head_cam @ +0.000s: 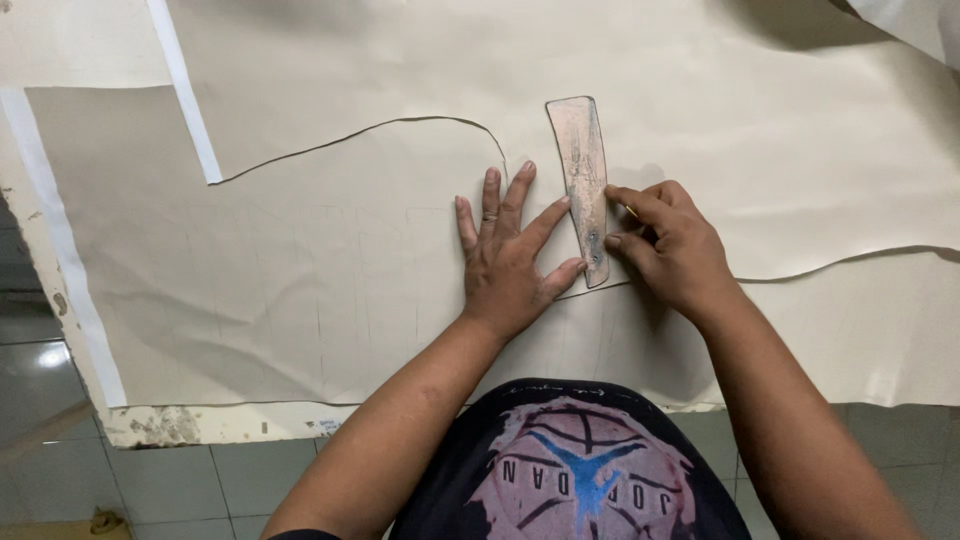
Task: The person spreads a large beige material sheet flat on a work table, then places a shoe pattern template on it and traces around its edge with a small marking tool, drawing outline lines onto the sheet. They reposition the template and continue tracing additional outlines, briefly handling a notebook and other templates nearby.
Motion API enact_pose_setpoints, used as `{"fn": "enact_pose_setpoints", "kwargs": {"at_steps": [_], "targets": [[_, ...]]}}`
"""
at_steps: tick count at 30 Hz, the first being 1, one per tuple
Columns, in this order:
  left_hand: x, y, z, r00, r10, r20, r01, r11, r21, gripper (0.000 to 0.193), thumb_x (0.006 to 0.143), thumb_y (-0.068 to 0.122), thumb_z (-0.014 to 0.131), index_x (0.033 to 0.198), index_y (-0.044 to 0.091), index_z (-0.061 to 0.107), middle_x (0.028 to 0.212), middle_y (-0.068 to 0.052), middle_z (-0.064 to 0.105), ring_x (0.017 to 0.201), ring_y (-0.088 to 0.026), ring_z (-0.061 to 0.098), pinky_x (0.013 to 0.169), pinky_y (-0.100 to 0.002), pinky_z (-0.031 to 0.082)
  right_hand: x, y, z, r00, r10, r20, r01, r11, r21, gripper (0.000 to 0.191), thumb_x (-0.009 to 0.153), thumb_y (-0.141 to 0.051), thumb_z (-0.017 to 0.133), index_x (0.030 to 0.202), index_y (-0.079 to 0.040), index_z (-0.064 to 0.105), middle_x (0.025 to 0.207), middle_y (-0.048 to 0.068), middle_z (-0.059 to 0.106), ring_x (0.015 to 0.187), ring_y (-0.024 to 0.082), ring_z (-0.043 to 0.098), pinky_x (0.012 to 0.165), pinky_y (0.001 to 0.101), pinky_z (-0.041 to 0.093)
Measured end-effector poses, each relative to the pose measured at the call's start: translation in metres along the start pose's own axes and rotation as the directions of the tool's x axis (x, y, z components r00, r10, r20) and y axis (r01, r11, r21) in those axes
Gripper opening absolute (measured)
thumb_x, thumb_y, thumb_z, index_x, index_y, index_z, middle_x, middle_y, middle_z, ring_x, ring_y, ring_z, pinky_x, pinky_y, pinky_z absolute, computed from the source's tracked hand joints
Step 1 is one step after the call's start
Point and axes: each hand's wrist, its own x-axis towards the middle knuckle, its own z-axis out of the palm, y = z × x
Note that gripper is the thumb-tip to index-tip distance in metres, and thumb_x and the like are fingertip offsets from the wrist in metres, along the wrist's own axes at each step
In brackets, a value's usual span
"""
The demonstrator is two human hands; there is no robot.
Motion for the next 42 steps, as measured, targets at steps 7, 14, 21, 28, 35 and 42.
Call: {"fn": "enact_pose_setpoints", "kwargs": {"at_steps": [7,14,21,28,35,42], "targets": [[-0.002,-0.005,0.003,1.000,-0.027,0.003,0.027,1.000,-0.003,0.073,0.083,0.052,0.079,0.143,0.020,0.054,0.169,-0.009,0.023,0.161,-0.034,0.004,0.127,-0.065,-0.004,-0.002,0.003,0.007,1.000,0.024,-0.017,-0.024,1.000,-0.013,0.050,0.087,-0.022,0.078,0.136,-0.020,0.066,0.109,0.005,0.062,0.088,0.018,0.065,0.080,0.0330,0.055],[-0.008,-0.005,0.005,0.996,0.052,-0.077,-0.050,0.998,0.031,0.050,0.085,0.050,0.079,0.129,0.026,0.071,0.166,-0.007,0.030,0.160,-0.031,0.008,0.126,-0.069,0.000,-0.003,0.011,0.011,0.999,0.005,-0.038,-0.007,0.999,-0.041,0.049,0.087,-0.023,0.078,0.135,-0.020,0.067,0.110,0.005,0.063,0.089,0.019,0.066,0.079,0.0342,0.055],[-0.009,-0.007,0.009,0.988,0.108,-0.114,-0.100,0.992,0.074,0.047,0.088,0.051,0.077,0.128,0.028,0.073,0.166,-0.006,0.033,0.160,-0.030,0.009,0.126,-0.069,-0.001,-0.002,0.015,0.012,1.000,0.005,-0.022,-0.006,0.999,-0.040,0.051,0.087,-0.024,0.078,0.136,-0.022,0.066,0.109,0.005,0.062,0.086,0.019,0.065,0.077,0.0341,0.056],[-0.009,-0.007,0.011,0.986,0.123,-0.108,-0.112,0.988,0.103,0.047,0.089,0.052,0.074,0.128,0.027,0.073,0.163,-0.005,0.037,0.159,-0.028,0.013,0.125,-0.069,-0.002,-0.001,0.012,0.014,0.999,0.032,-0.014,-0.033,0.996,-0.089,0.050,0.088,-0.023,0.077,0.136,-0.023,0.066,0.109,0.006,0.062,0.087,0.018,0.066,0.076,0.0334,0.056],[-0.005,0.011,0.000,0.972,0.219,-0.092,-0.188,0.947,0.261,0.052,0.090,0.039,0.069,0.135,0.013,0.069,0.156,-0.005,0.047,0.152,-0.026,0.029,0.122,-0.058,0.014,-0.003,0.008,0.013,1.000,0.004,-0.028,-0.006,0.997,-0.076,0.050,0.089,-0.020,0.075,0.138,-0.021,0.065,0.110,0.007,0.061,0.083,0.019,0.066,0.076,0.0338,0.056],[0.004,0.040,-0.004,0.927,0.296,0.228,-0.368,0.829,0.420,0.038,0.092,0.013,0.061,0.125,-0.006,0.064,0.144,-0.029,0.056,0.069,-0.019,0.069,0.055,-0.034,0.055,0.006,-0.010,-0.005,0.922,-0.291,-0.255,0.326,0.940,0.104,0.011,0.101,-0.012,0.064,0.110,-0.009,0.070,0.104,0.008,0.059,0.092,0.022,0.062,0.080,0.0328,0.052]]}}
